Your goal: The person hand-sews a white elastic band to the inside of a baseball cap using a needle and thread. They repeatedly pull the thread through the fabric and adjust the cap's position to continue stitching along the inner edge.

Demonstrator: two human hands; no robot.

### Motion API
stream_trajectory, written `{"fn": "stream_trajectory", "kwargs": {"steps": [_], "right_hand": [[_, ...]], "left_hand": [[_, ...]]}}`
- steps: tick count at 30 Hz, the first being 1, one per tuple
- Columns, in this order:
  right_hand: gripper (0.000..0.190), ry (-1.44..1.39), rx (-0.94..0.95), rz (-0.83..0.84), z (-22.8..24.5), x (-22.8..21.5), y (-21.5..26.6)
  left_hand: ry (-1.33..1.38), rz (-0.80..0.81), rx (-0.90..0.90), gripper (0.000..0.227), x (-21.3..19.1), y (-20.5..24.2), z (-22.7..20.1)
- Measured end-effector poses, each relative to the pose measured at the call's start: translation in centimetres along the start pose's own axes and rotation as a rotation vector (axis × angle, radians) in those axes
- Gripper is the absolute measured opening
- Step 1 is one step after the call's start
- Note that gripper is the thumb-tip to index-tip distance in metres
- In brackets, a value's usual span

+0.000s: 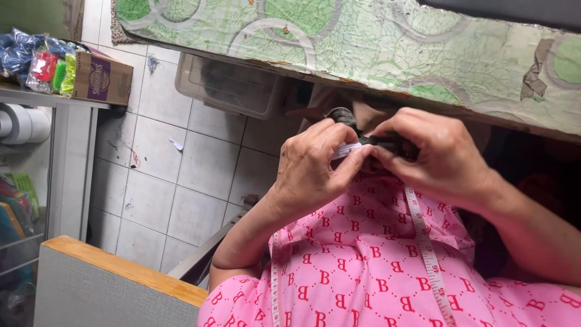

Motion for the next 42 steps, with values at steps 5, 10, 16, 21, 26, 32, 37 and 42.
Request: {"fn": "stream_trajectory", "kwargs": {"steps": [5,10,16,21,26,32,37,42], "right_hand": [[0.015,0.047,-0.04,-0.052,0.1,0.7,0.9],[0.008,-0.012,0.161,-0.093,-2.4,-0.3,1.8],[0.013,0.13,0.064,-0.094,-0.8,-1.2,2.2],[0.02,0.231,-0.114,-0.055,0.6,-0.9,2.6],[0.018,0.082,-0.008,-0.134,-0.5,-0.9,2.9],[0.018,0.039,0.149,-0.196,-2.2,-1.3,3.6],[0.025,0.251,0.122,-0.213,-1.0,-2.5,4.0],[0.022,0.157,0.171,0.018,0.6,-3.8,3.5]], "left_hand": [[0.338,0.114,-0.201,0.014,0.4,0.5,1.3],[0.48,-0.028,-0.193,0.01,0.6,0.3,1.4],[0.348,0.062,0.02,0.005,1.1,-0.9,0.7],[0.094,0.228,-0.21,0.017,1.2,-0.9,1.3],[0.333,0.165,-0.017,0.009,1.3,-0.2,2.1],[0.33,0.199,0.19,0.004,3.2,-1.1,2.1],[0.368,0.234,0.153,0.002,3.3,-1.8,1.6],[0.19,0.217,0.201,0.008,3.5,-1.8,1.8]]}}
Point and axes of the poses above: each hand's wrist, its own y-axis away from the middle knuckle, its own x-axis out of the palm, z = x × y, the point moved 1 cm from there along -y, towards the middle knuckle, and after that the axes turned 5 degrees about -x, right-handed, at the moved point
